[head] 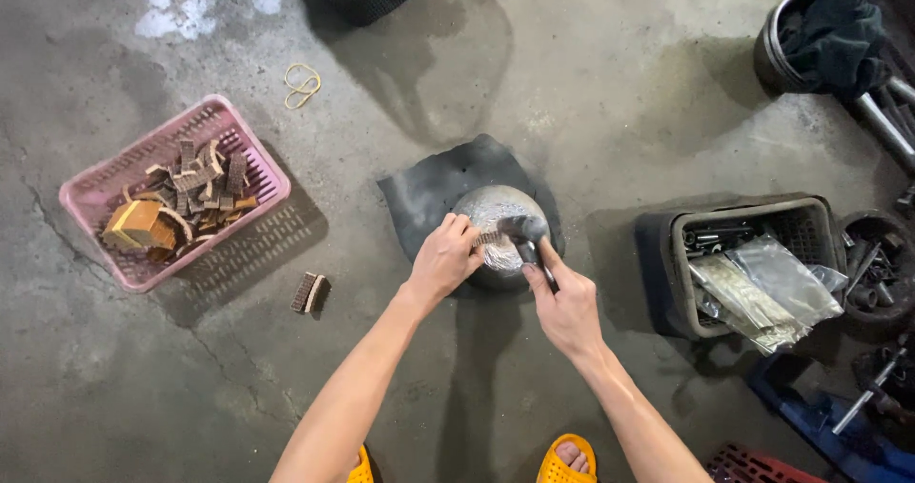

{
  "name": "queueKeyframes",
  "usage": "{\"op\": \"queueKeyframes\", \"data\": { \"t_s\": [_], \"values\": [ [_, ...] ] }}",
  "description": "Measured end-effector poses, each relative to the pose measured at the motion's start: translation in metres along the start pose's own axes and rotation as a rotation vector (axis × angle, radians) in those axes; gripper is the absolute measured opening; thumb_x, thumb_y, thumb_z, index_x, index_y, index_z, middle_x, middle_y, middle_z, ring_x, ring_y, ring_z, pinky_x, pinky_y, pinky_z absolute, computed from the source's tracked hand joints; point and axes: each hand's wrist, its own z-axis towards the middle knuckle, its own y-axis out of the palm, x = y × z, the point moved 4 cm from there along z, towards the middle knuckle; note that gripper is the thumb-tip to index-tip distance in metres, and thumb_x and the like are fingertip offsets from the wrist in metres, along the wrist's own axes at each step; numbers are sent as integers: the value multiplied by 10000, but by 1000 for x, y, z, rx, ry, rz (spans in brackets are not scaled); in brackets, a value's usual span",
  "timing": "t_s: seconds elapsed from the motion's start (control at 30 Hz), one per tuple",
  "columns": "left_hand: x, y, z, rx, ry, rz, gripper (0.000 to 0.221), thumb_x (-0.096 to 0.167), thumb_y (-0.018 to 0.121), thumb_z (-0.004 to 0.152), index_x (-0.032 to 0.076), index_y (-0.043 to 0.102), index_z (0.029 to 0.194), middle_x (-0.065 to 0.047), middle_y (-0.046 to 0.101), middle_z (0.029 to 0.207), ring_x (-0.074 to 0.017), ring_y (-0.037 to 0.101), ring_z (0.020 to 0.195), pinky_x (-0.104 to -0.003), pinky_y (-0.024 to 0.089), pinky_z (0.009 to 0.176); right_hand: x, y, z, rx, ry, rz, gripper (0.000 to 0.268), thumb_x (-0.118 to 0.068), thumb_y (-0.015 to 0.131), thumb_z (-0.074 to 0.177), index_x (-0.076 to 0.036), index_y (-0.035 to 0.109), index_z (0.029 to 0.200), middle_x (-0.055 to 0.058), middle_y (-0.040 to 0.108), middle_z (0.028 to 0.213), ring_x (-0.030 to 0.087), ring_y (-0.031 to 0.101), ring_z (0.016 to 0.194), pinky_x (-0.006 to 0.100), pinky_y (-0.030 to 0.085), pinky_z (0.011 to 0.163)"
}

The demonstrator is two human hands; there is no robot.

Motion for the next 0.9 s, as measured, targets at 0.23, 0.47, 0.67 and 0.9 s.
{"op": "queueKeyframes", "data": {
  "t_s": [0.23,0.47,0.67,0.9],
  "values": [
    [-2,9,2,50,38,67,149,172,699,746,84,605,821,-64,497,844,-258,558,875,-318,542,665,17,14,2,25,-151,-104,407,-155,718,935,-41,676,1323,184,761,957,326,744,875,434,602,698],
    [6,-12,-7,20,-61,-35,318,212,775,777,125,652,1057,-40,527,988,-263,575,979,-358,548,737,22,2,-4,-89,190,33,426,-222,687,941,-125,661,1355,129,724,661,264,720,648,441,534,607],
    [13,-4,-1,52,-125,-46,285,255,791,795,176,673,1042,-25,498,994,-269,539,966,-394,497,751,19,1,-4,-40,151,45,442,-209,706,929,-162,659,1367,98,708,611,241,698,599,407,535,561],
    [11,-7,-1,64,-115,-65,190,207,798,773,146,699,923,-25,523,961,-281,563,966,-399,501,725,9,19,-1,-50,-54,-80,466,-179,726,924,-121,646,1380,179,772,881,331,752,809,431,607,661]
  ]
}}
